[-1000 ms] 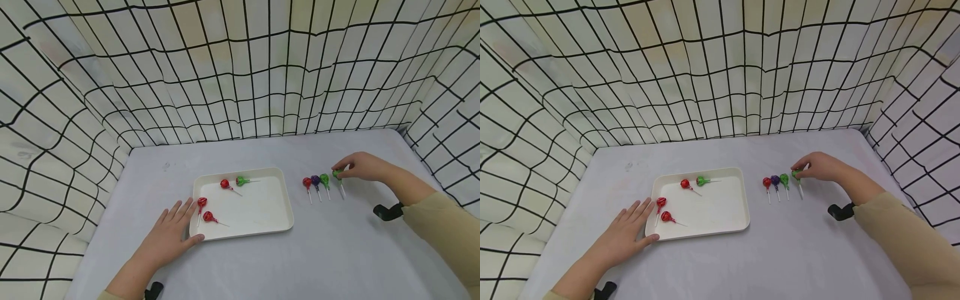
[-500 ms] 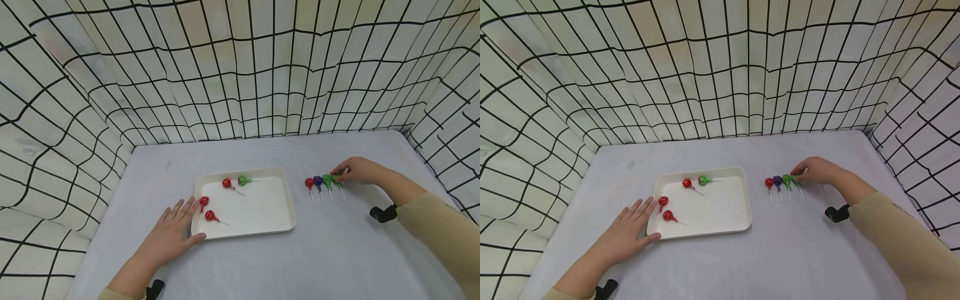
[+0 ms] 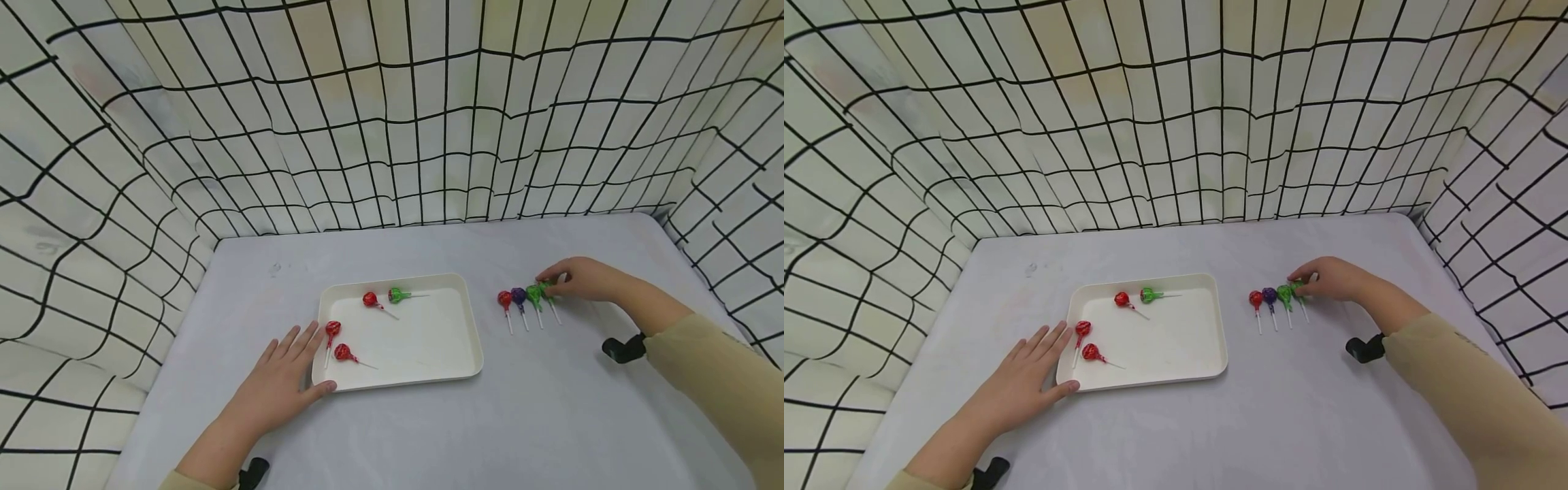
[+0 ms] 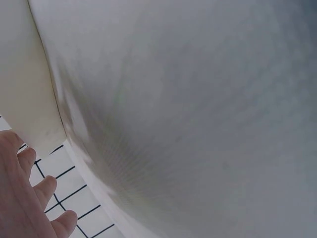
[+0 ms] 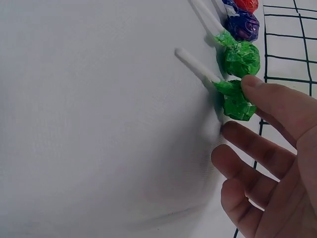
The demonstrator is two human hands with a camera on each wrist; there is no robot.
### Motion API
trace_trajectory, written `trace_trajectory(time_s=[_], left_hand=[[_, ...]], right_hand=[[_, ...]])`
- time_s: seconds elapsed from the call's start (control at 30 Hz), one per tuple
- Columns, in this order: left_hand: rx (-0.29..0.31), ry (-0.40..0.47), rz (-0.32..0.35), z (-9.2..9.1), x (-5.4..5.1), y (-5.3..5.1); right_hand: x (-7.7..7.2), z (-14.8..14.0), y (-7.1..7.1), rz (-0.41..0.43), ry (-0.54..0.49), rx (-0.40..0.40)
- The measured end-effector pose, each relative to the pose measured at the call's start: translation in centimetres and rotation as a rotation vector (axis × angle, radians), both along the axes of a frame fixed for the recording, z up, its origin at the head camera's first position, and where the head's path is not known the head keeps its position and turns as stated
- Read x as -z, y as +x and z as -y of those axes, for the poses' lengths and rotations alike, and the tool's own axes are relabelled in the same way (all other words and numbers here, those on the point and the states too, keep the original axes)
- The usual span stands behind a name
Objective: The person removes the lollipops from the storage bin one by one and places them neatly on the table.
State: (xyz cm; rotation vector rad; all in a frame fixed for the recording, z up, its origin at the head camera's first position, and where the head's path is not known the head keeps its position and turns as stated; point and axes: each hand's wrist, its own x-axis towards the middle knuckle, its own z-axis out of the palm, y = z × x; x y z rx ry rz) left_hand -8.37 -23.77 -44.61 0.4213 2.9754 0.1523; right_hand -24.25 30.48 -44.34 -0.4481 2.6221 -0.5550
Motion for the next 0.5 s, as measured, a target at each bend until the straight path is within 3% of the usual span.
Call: trace_trajectory(time_s=[0.5], left_hand=[[0.0, -0.009, -0.002, -0.1, -0.2, 0.0]], right_hand=[[-1.9, 0.6, 0.1, -0.027, 0.004, 0.026]])
